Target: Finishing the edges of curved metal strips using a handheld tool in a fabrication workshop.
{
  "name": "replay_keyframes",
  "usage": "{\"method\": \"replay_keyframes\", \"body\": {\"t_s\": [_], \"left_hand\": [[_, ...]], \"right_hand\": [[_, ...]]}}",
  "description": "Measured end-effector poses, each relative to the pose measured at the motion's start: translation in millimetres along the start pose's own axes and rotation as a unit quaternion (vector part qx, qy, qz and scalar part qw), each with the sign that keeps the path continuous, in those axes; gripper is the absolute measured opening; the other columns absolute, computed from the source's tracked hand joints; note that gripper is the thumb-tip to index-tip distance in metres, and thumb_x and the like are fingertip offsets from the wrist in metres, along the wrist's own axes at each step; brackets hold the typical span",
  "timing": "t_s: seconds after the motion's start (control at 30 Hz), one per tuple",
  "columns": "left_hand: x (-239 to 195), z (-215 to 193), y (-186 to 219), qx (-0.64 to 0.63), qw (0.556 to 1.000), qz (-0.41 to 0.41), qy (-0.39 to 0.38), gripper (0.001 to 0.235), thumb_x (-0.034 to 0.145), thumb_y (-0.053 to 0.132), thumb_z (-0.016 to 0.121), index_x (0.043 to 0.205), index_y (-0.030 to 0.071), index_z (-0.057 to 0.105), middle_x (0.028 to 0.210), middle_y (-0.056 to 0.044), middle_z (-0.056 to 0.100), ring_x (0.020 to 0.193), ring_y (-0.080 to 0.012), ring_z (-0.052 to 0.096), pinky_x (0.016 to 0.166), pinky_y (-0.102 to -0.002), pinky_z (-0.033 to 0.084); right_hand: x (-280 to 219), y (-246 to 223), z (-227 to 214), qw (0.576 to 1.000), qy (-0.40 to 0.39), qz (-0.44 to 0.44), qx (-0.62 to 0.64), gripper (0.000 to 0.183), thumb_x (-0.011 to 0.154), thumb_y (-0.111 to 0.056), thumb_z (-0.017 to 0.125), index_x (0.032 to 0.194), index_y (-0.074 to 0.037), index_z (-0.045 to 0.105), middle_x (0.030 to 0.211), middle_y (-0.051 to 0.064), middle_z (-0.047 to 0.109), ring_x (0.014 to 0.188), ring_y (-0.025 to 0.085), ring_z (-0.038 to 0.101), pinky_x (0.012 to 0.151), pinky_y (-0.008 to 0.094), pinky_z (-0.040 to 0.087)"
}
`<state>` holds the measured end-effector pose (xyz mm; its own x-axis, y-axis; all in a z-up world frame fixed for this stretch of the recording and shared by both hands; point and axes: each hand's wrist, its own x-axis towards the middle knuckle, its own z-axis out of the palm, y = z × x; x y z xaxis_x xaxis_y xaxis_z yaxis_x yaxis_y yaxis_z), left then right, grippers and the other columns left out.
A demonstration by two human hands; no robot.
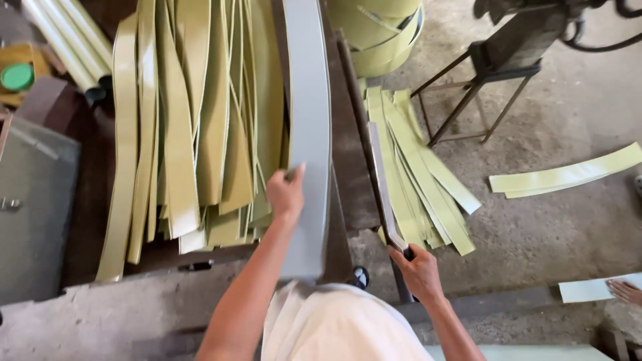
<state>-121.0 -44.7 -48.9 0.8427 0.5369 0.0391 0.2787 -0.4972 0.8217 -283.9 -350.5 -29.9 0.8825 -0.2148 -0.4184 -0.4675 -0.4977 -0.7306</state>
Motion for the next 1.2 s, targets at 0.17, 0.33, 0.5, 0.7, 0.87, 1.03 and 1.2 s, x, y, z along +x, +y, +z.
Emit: {"method": "replay_keyframes", "body": {"t_s": [0.17,0.33,0.5,0.7,0.87,1.03,1.2], "left_hand": [[28.1,40.6,-5.3,0.142,0.987,-0.034,-0.068,0.061,0.085,0.051,0.075,0.122,0.004,0.06,0.118,-0.026,0.064,0.112,-0.0446,0.06,0.091,-0.051,0.051],[-14.2,21.4,1.3,0.289,0.935,0.12,-0.168,0.068,0.103,0.058,0.051,0.162,0.025,0.038,0.164,-0.018,0.03,0.152,-0.0417,0.031,0.119,-0.058,0.036],[-48.8,24.8,-0.2,0.312,0.89,0.253,-0.216,0.072,0.102,0.066,0.034,0.164,0.028,0.028,0.171,-0.016,0.008,0.155,-0.0369,-0.001,0.122,-0.064,0.005],[-56.6,63.4,24.3,0.394,0.865,0.241,-0.197,0.065,0.106,0.054,0.038,0.165,0.027,0.028,0.172,-0.012,0.011,0.158,-0.0352,0.004,0.123,-0.067,0.002],[-51.2,55.7,16.8,0.355,0.884,0.243,-0.183,0.064,0.103,0.051,0.042,0.162,0.029,0.03,0.171,-0.011,0.014,0.158,-0.0357,0.009,0.124,-0.064,0.003],[-47.4,53.1,22.1,0.363,0.88,0.222,-0.21,0.061,0.105,0.05,0.043,0.162,0.03,0.031,0.171,-0.01,0.014,0.158,-0.0354,0.01,0.125,-0.063,0.003],[-41.0,54.9,-14.0,0.307,0.886,0.299,-0.179,0.055,0.11,0.036,0.04,0.164,0.027,0.034,0.172,-0.006,0.018,0.159,-0.0299,0.014,0.128,-0.057,0.007]], "right_hand": [[-27.4,49.6,11.1,0.999,-0.037,0.011,-0.025,0.038,0.088,-0.035,0.076,0.084,0.001,0.068,0.057,0.004,0.053,0.056,0.012,0.044,0.05,0.038,0.041],[-54.3,64.5,21.5,0.997,-0.037,0.054,-0.033,0.035,0.087,-0.034,0.077,0.087,0.001,0.07,0.057,0.009,0.058,0.055,0.015,0.047,0.051,0.039,0.044],[-61.1,67.8,33.1,0.99,-0.057,0.092,-0.087,0.04,0.084,-0.037,0.08,0.086,0.001,0.07,0.068,0.017,0.068,0.057,0.024,0.06,0.06,0.042,0.05],[-49.9,69.6,38.0,0.98,-0.092,0.103,-0.142,0.045,0.088,-0.042,0.076,0.093,0.002,0.068,0.078,0.02,0.073,0.069,0.034,0.069,0.066,0.046,0.052],[-44.2,54.7,30.1,0.988,-0.088,0.093,-0.091,0.046,0.089,-0.046,0.07,0.11,-0.005,0.065,0.084,0.021,0.073,0.078,0.038,0.072,0.066,0.047,0.054],[-41.9,72.4,41.0,0.98,-0.079,0.103,-0.148,0.043,0.093,-0.046,0.069,0.109,-0.007,0.068,0.085,0.023,0.073,0.083,0.043,0.071,0.069,0.049,0.053],[-67.6,82.8,37.5,0.991,-0.043,0.123,-0.032,0.047,0.096,-0.047,0.067,0.087,-0.001,0.067,0.064,0.011,0.061,0.06,0.025,0.056,0.055,0.042,0.047]]}}
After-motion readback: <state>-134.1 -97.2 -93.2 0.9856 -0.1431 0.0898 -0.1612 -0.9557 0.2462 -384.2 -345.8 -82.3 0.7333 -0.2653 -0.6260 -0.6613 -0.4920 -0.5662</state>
